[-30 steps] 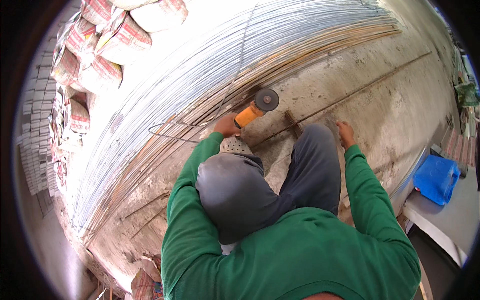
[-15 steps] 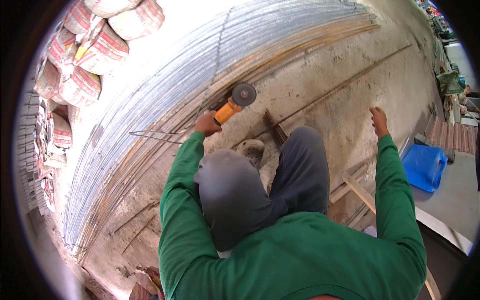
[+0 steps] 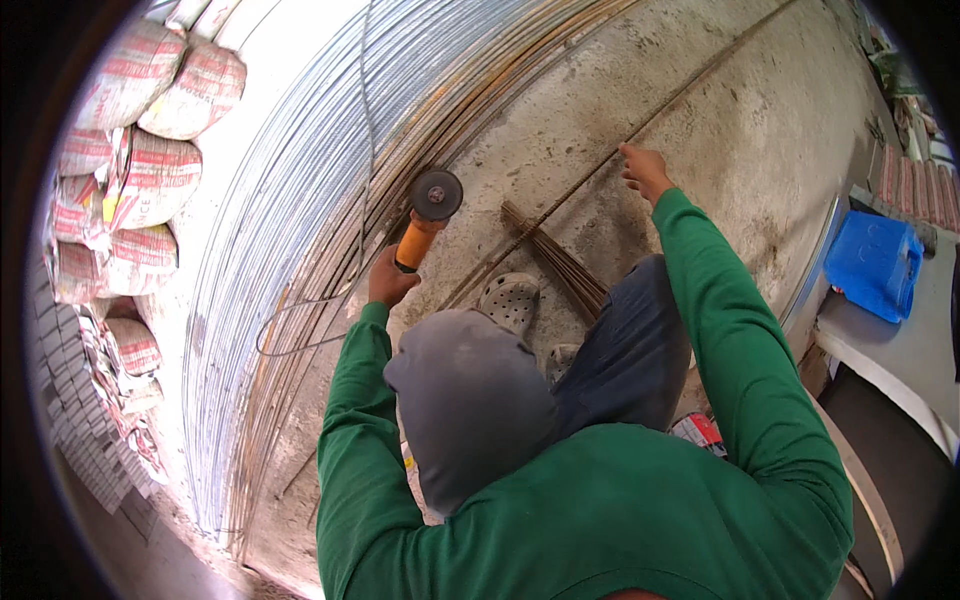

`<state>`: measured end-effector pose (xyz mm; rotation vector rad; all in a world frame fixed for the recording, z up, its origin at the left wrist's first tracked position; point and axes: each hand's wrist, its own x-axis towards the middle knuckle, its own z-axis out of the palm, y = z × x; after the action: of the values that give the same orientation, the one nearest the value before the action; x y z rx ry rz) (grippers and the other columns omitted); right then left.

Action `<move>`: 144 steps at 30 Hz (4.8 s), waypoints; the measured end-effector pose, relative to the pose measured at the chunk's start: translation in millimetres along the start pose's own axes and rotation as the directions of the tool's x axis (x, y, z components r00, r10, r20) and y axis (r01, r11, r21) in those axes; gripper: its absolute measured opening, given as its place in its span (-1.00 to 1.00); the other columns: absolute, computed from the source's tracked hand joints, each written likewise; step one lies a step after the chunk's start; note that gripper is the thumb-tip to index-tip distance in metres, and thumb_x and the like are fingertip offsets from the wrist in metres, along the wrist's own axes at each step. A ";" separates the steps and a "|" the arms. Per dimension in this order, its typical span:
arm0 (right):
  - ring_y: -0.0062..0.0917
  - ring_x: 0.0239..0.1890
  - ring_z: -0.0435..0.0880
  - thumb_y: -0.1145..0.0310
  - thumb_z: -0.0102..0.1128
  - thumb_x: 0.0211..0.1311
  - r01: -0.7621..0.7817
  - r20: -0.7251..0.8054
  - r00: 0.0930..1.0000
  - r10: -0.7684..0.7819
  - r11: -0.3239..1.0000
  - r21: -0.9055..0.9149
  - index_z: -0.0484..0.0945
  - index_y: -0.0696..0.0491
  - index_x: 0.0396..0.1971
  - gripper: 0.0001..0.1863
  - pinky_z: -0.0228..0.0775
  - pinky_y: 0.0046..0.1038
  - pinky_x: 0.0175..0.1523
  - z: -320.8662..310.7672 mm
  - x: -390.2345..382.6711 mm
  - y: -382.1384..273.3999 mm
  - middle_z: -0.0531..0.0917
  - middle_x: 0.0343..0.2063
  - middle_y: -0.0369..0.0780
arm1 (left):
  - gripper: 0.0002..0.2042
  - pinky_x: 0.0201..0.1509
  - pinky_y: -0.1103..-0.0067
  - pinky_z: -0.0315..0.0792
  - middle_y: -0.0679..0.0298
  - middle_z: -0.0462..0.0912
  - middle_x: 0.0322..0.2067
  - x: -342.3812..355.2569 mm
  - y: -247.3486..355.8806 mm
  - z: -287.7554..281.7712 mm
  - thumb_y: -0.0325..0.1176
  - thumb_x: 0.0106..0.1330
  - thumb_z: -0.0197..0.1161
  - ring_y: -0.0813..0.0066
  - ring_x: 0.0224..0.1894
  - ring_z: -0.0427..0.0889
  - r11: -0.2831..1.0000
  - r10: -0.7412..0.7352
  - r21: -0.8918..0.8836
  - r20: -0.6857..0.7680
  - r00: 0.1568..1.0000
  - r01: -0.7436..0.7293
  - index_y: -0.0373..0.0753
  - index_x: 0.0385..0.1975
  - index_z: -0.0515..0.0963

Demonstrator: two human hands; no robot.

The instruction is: The person measures a bundle of metal rods with a tape measure, marks the length, and then uses an angle grinder to cut the rods. The cut pieces are separated and placed aside.

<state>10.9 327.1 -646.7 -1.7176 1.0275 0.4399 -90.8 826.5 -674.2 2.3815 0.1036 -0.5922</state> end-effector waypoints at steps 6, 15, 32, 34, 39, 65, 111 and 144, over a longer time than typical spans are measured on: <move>-0.48 -0.43 0.49 0.12 0.11 0.29 -0.103 0.013 0.995 0.103 0.994 0.040 0.45 0.22 -0.04 -0.54 0.38 -0.37 -0.42 18.6 2.7 -5.7 0.50 -0.24 -0.17 | -0.42 -0.04 0.24 0.38 0.06 0.50 -0.21 1.1 -4.2 3.2 -0.32 -0.28 0.38 0.05 -0.14 0.51 0.993 0.085 0.085 -0.029 0.996 -0.083 -0.28 -0.11 0.47; -0.50 -0.56 0.43 0.25 0.10 0.30 -0.114 -0.096 0.988 0.122 0.990 0.083 0.44 0.20 -0.32 -0.72 0.32 -0.39 -0.52 53.1 13.8 -2.6 0.46 -0.49 -0.21 | -0.42 0.00 0.26 0.38 0.03 0.48 -0.18 -1.4 -7.4 6.1 -0.33 -0.28 0.36 -0.01 -0.07 0.47 0.996 0.061 0.068 -0.061 0.996 -0.056 -0.23 -0.09 0.47; -0.46 -0.52 0.51 0.43 0.04 0.23 -0.002 0.121 0.989 -0.085 0.812 0.584 0.48 0.15 -0.53 -0.83 0.42 -0.44 -0.39 44.3 3.4 -3.4 0.57 -0.53 -0.17 | -0.43 0.07 0.23 0.36 0.01 0.35 0.09 -196.2 -112.5 73.0 -0.02 0.14 0.21 0.13 0.07 0.41 -0.091 -0.955 -0.978 0.033 0.296 -0.185 -0.13 0.12 0.28; -0.49 -0.51 0.51 0.49 0.11 0.11 -0.059 0.319 0.925 -0.207 0.750 0.659 0.49 0.13 -0.56 -0.90 0.37 -0.49 -0.42 21.1 26.3 10.7 0.55 -0.58 -0.20 | -0.50 0.03 0.19 0.35 0.04 0.39 0.01 -228.4 -134.9 66.0 0.06 0.20 0.09 0.11 0.02 0.42 -0.346 -0.894 -0.911 0.248 0.374 -0.225 -0.11 0.04 0.30; -0.47 -0.43 0.51 0.44 0.06 0.27 -0.015 0.177 0.974 -0.144 0.735 0.678 0.47 0.21 -0.34 -0.87 0.44 -0.41 -0.26 -4.9 43.4 9.9 0.53 -0.48 -0.19 | -0.59 -0.16 0.27 0.38 0.14 0.50 -0.50 -221.1 -80.3 -7.8 -0.04 0.40 -0.26 0.18 -0.41 0.47 -0.373 -0.797 -0.675 -0.117 0.592 -0.636 -0.22 -0.48 0.39; -0.14 -0.15 0.56 0.28 0.04 0.30 0.115 -0.110 0.988 -0.104 0.988 0.101 0.05 0.28 0.21 -0.38 0.41 -0.15 -0.05 70.5 33.3 -82.3 0.47 -0.05 0.08 | -0.61 -0.65 0.56 -0.15 0.47 -0.03 -0.73 -204.5 85.2 -184.5 -0.17 0.38 -0.11 0.60 -0.70 -0.12 0.088 -0.758 -0.528 -0.586 0.287 -0.845 -0.05 -0.71 0.03; -0.59 -0.67 0.17 0.09 -0.10 0.40 0.033 -0.086 0.989 0.122 0.383 0.923 0.40 0.04 -0.53 -0.62 0.05 -0.46 -0.57 -109.9 -81.7 77.8 0.26 -0.72 -0.35 | -0.77 -0.66 0.67 0.00 0.46 0.14 -0.66 18.9 521.5 -145.1 -0.31 0.42 -0.12 0.67 -0.67 0.08 -0.313 0.786 -0.924 -0.381 0.488 -0.218 -0.34 -0.16 0.39; -0.46 -0.37 0.45 0.19 -0.02 0.29 0.147 -0.484 0.873 0.064 0.910 0.386 0.52 0.10 -0.24 -0.71 0.28 -0.37 -0.31 -273.5 -133.7 214.3 0.51 -0.40 -0.23 | -0.76 -0.29 0.29 0.35 0.02 0.54 -0.49 138.2 554.1 -93.2 -0.36 0.31 -0.03 0.03 -0.39 0.51 0.312 0.559 0.189 -0.829 0.020 -0.931 -0.31 -0.42 0.58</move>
<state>-287.0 117.2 -570.3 -1.4818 1.3280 -0.2581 193.6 447.1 -342.7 1.6044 -0.6602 1.0435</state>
